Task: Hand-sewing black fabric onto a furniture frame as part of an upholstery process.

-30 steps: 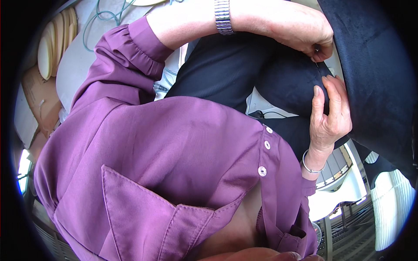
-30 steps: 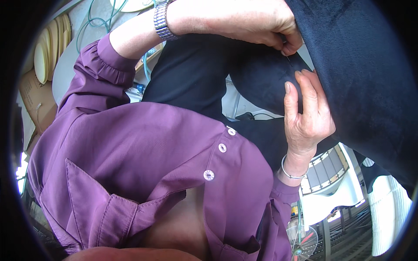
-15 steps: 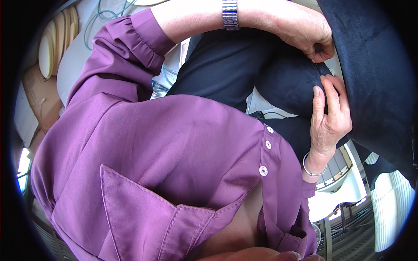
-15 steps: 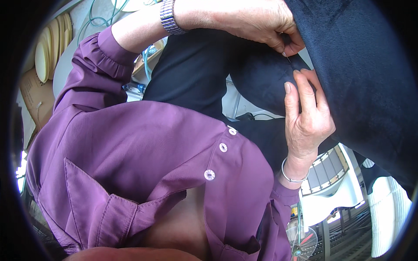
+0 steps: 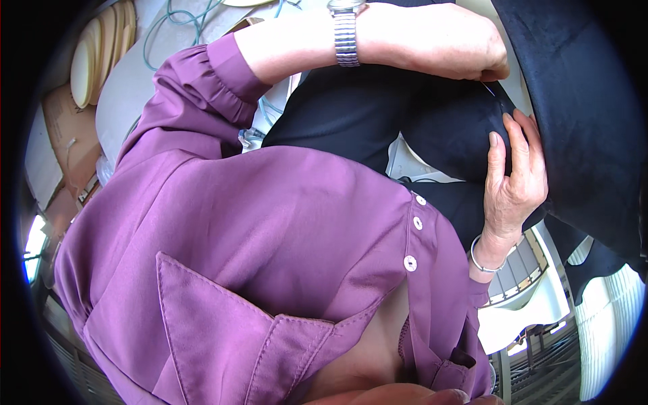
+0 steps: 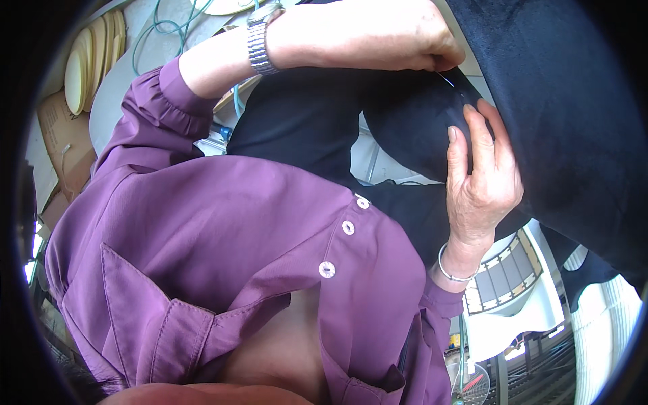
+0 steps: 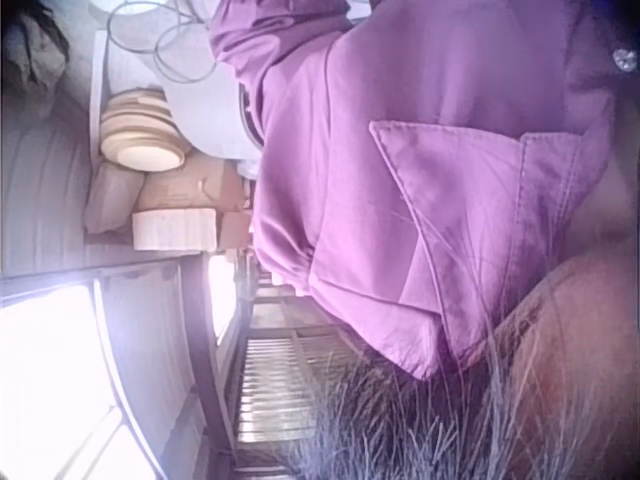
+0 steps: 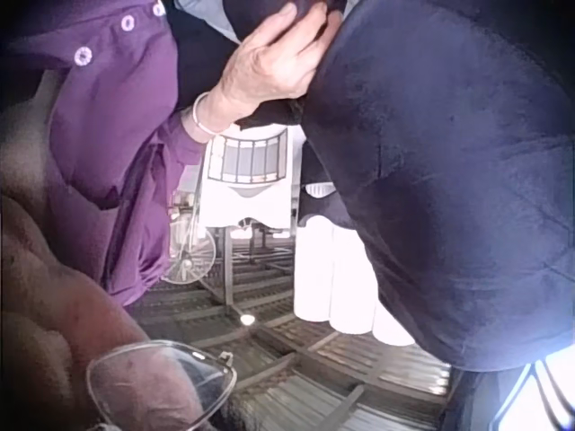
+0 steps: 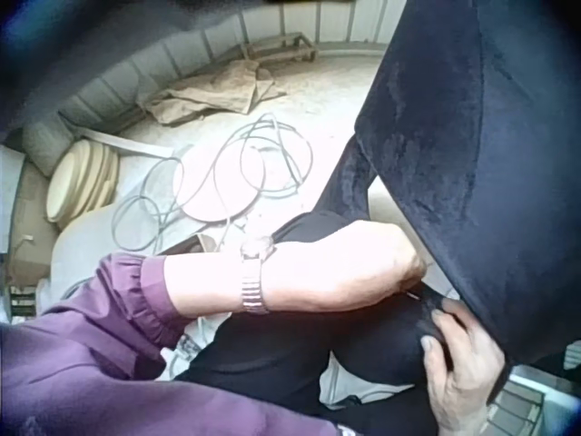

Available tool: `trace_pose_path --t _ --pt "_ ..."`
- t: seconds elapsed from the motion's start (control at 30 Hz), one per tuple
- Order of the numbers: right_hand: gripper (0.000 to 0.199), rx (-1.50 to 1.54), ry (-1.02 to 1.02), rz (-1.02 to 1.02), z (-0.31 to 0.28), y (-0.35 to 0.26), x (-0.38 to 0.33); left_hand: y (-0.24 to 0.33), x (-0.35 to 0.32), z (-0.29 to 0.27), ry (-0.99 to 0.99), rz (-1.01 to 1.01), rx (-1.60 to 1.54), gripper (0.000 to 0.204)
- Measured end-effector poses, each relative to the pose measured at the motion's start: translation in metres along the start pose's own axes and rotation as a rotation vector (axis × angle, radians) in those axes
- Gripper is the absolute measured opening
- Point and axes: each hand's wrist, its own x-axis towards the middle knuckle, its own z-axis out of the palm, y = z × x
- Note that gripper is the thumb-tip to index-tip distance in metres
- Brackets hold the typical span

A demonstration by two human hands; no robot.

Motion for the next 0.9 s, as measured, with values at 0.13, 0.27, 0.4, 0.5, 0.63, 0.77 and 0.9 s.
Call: trace_pose_path --t 0.13,0.27,0.4,0.5,0.63,0.77,0.9 --pt "0.021 0.01 0.019 0.0 -0.001 0.002 -0.005 0.01 0.011 0.023 0.074 -0.038 0.102 0.007" --pt "0.025 -0.059 0.018 -0.025 -0.002 0.002 -0.005 0.018 0.011 0.029 0.103 -0.056 0.193 0.008" --pt "0.027 -0.043 -0.012 0.044 -0.004 0.0 -0.009 0.046 0.017 0.025 0.128 0.013 0.24 0.018" --pt "0.028 -0.1 0.027 -0.02 0.002 0.005 -0.013 0.045 0.017 0.03 0.153 0.083 0.167 0.016" --pt "0.029 -0.104 0.021 -0.018 0.003 0.006 -0.013 0.043 0.018 0.031 0.156 0.089 0.199 0.018" --pt "0.031 -0.084 0.041 -0.028 0.005 0.007 -0.01 0.049 0.003 0.036 0.262 0.109 0.343 0.027" --pt "0.027 -0.011 0.014 -0.001 0.005 0.01 -0.014 0.089 0.005 0.024 0.456 0.023 0.077 0.02"
